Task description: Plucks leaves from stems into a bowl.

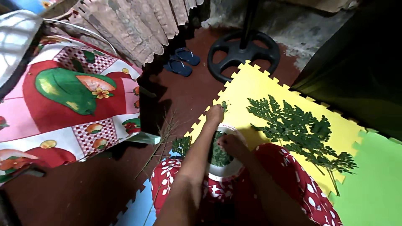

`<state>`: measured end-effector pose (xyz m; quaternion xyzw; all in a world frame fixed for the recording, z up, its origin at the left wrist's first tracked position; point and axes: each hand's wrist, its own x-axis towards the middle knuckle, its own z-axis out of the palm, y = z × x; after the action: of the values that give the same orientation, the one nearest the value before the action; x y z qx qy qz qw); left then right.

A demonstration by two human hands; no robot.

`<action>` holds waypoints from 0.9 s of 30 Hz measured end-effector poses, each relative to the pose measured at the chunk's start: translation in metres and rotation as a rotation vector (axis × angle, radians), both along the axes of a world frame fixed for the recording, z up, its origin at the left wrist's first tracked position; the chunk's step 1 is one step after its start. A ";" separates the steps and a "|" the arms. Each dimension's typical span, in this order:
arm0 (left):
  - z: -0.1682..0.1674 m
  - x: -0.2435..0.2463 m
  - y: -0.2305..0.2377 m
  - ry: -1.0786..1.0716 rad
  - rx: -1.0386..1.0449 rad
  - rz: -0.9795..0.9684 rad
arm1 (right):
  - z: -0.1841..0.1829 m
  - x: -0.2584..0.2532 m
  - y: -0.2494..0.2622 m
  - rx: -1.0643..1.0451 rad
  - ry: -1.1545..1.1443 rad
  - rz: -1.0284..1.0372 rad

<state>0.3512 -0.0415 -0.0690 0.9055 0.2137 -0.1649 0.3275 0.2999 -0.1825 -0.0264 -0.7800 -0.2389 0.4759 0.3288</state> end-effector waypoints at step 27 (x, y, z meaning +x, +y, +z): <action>0.067 -0.333 0.022 -0.153 0.266 0.417 | -0.018 -0.115 0.048 0.296 0.267 0.015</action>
<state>0.0186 -0.0200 -0.0024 0.8868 0.3901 0.0048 0.2478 0.1848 -0.1340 -0.0446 -0.6511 -0.2664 0.5374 0.4651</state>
